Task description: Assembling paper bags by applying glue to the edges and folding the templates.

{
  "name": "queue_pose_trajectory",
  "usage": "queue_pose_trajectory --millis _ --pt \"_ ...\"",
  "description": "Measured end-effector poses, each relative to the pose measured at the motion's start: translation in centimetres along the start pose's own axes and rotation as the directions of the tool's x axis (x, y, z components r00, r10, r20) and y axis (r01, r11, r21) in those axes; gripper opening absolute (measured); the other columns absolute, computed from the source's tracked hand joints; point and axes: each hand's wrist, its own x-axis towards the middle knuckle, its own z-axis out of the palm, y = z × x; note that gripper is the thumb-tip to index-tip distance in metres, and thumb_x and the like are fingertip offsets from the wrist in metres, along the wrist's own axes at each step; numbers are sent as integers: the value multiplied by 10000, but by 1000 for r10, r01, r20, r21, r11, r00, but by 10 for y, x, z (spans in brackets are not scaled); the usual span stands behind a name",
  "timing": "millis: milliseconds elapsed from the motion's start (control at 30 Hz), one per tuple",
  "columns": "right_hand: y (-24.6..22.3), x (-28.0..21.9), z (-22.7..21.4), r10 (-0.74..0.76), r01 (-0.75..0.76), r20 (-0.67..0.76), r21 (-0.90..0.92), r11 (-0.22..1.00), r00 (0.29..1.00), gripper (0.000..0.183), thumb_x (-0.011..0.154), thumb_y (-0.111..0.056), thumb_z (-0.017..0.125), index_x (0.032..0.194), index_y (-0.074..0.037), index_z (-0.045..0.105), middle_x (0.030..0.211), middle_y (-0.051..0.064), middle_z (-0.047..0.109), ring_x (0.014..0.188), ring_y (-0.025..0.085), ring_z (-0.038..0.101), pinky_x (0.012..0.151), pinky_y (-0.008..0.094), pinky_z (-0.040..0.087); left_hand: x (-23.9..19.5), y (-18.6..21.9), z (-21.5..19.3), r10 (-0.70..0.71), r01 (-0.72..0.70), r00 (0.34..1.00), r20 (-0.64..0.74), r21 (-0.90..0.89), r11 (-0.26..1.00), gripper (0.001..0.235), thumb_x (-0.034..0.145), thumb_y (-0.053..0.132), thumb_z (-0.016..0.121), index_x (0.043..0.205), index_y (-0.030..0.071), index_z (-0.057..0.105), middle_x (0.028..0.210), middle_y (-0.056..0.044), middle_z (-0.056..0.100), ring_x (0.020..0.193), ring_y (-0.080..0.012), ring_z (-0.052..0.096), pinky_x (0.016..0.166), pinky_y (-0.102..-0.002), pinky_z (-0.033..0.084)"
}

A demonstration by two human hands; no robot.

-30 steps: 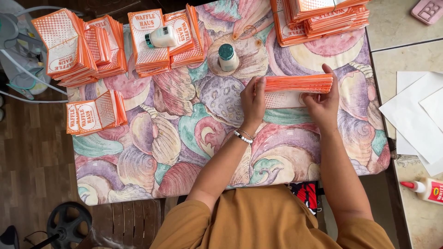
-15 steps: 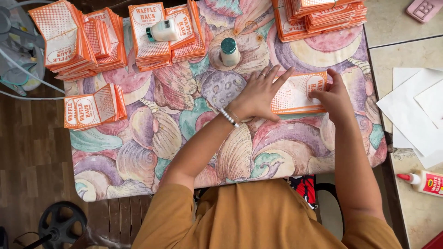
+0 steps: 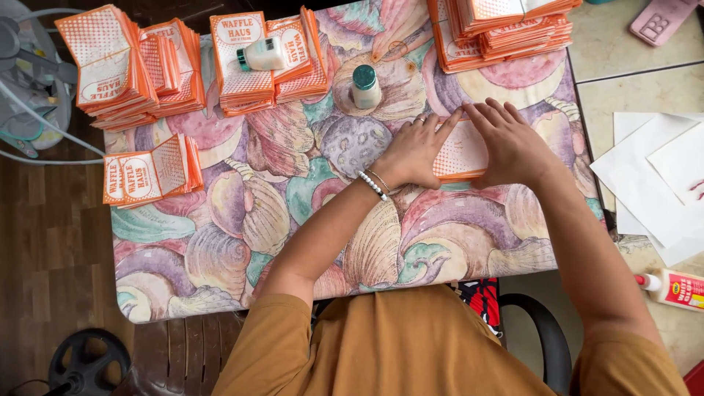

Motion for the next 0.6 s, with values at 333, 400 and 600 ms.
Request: queue_pose_trajectory --millis 333,400,600 --pt "14 16 0 -16 33 129 -127 991 991 1619 336 -465 894 1716 -121 121 1433 178 584 1496 354 415 1275 473 238 -4 21 -3 -99 100 995 -22 36 994 1497 463 516 901 1644 97 82 1323 -204 543 1205 -402 580 932 -479 507" --pt "22 15 4 10 14 179 -133 991 984 1593 350 -413 883 1725 -139 127 1370 154 625 1423 345 507 1267 469 281 -3 28 -2 -123 124 991 -58 8 992 1517 476 411 886 1658 100 -14 1297 -218 549 1179 -420 583 913 -492 483" --pt "12 12 -2 0 19 161 -117 993 987 1533 370 -455 861 1705 -154 168 1439 137 564 1452 330 469 1270 481 263 -2 22 -3 -99 98 993 -61 -19 995 1495 473 415 864 1664 134 5 1274 -208 575 1170 -411 586 900 -476 476"
